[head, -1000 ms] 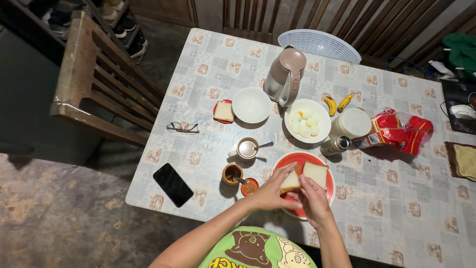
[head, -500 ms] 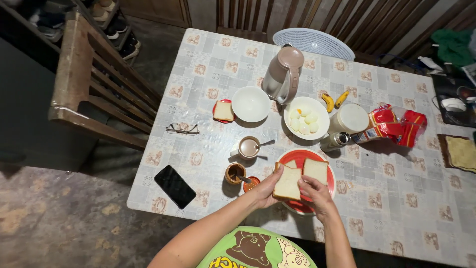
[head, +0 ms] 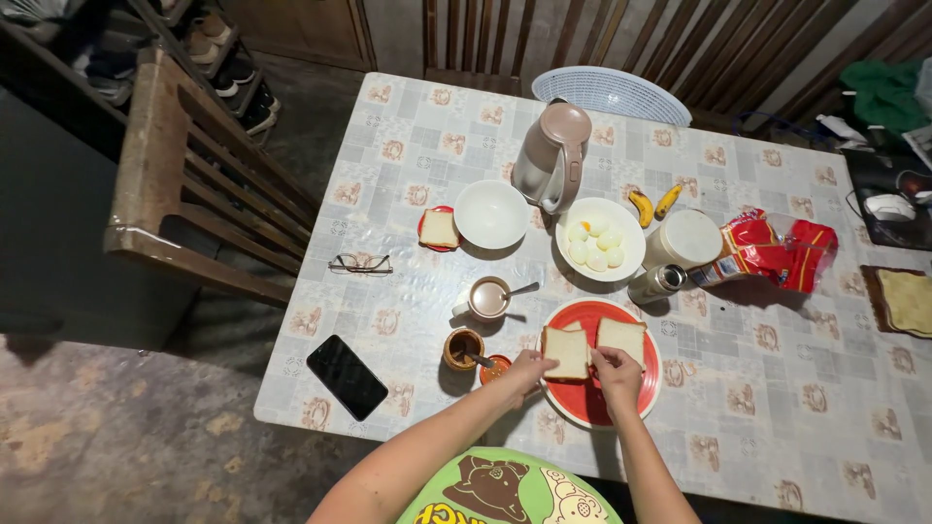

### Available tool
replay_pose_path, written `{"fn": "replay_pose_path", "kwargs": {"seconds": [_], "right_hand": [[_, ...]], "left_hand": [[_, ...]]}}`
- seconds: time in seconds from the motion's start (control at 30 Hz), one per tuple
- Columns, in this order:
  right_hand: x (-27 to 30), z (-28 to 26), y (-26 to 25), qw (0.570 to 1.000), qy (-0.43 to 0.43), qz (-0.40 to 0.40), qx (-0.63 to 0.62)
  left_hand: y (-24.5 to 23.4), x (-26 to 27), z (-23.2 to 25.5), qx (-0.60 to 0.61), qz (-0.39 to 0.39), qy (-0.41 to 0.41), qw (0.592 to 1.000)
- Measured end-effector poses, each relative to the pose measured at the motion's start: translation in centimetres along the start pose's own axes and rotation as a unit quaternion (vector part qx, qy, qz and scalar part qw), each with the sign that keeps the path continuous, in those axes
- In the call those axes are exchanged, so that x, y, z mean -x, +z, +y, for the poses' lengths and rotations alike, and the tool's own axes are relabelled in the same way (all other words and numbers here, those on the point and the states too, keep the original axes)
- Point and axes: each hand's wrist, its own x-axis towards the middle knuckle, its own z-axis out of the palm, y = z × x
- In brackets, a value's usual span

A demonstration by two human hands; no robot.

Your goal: The person takes slices of bread from a package and places them on a plate. They open a jar of peanut butter and spread it onto the bread slices using a spoon. The person then places bananas on the table and closes the peanut butter jar.

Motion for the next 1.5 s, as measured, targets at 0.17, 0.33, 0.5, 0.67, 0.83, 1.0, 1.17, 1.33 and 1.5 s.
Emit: {"fn": "replay_pose_path", "kwargs": {"seconds": [0.17, 0.33, 0.5, 0.67, 0.83, 1.0, 1.17, 1.33, 1.5], "right_hand": [[2.9, -2.8, 1.0, 0.972, -0.100, -0.032, 0.210], [5.7, -4.0, 2.9, 0.960, -0.194, -0.115, 0.167], [9.8, -5.2, 7.1, 0.951, -0.139, -0.273, 0.052], [10.9, -7.3, 11.4, 0.948, -0.134, -0.288, -0.032], [12.9, -9.4, 13.8, 0.960, -0.131, -0.245, -0.035], [16.0, -12.4, 12.0, 0.896, -0.370, -0.181, 0.166], [18.8, -15.2, 9.4, 0.860, -0.424, -0.190, 0.210], [19.3, -15.7, 9.8, 0.834, -0.456, -0.176, 0.255], [17.9, -14.6, 10.9, 0.815, -0.462, -0.203, 0.286]], "left_hand": [[0.4, 2.5, -0.6, -0.052, -0.109, 0.071, 0.990], [-4.0, 7.9, 1.1, -0.188, -0.150, -0.077, 0.968], [-14.1, 11.6, 1.2, -0.445, -0.095, -0.082, 0.887], [-17.3, 14.5, 3.2, -0.453, 0.215, 0.062, 0.863], [-13.4, 16.2, 5.0, -0.347, 0.245, 0.285, 0.859], [-14.3, 17.7, 4.8, -0.327, 0.234, 0.365, 0.840], [-15.3, 18.0, 5.3, -0.324, 0.211, 0.323, 0.864], [-15.5, 17.9, 5.4, -0.334, 0.193, 0.351, 0.854], [-15.0, 17.3, 5.5, -0.339, 0.187, 0.364, 0.847]]}}
